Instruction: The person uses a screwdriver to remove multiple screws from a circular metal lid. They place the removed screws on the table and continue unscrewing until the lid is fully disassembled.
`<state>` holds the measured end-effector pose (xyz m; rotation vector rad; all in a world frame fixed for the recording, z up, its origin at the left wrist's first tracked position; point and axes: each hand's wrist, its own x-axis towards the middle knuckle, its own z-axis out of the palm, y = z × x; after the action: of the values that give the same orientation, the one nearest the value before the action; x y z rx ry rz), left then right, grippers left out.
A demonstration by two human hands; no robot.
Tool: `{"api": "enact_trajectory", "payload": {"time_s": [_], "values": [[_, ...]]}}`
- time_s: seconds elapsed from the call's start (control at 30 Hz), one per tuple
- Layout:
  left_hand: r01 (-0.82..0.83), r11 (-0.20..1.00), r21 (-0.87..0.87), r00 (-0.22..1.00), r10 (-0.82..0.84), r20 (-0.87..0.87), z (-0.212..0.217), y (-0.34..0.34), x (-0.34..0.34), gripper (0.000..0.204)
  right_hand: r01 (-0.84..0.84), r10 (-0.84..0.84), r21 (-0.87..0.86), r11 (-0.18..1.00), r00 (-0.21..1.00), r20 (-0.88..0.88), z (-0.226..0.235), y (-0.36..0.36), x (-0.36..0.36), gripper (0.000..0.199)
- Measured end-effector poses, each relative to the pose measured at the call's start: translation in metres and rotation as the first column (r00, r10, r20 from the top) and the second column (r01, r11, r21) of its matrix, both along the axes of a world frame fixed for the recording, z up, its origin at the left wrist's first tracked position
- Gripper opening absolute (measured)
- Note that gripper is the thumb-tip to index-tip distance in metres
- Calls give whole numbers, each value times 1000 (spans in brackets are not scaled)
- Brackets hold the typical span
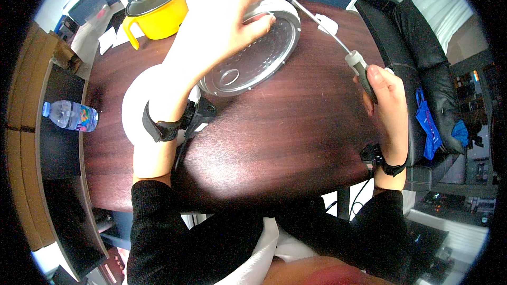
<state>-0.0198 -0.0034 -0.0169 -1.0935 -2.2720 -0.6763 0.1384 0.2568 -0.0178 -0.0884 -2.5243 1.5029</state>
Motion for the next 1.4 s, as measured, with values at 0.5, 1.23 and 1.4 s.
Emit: {"api": "enact_trajectory", "payload": {"time_s": [0.5, 1.23, 1.4], "values": [[-3, 999, 33, 1000, 4, -22, -1, 3, 2, 42, -14, 49, -222, 975, 987, 153, -33, -5, 7, 48], [74, 997, 37, 997, -74, 6, 3, -4, -1, 40, -251, 260, 880, 403, 953, 153, -83, 47, -12, 27], [58, 998, 28, 998, -58, -1, 2, -5, 0, 39, -114, 305, 797, 593, 948, -92, -35, -3, -53, 20]]}}
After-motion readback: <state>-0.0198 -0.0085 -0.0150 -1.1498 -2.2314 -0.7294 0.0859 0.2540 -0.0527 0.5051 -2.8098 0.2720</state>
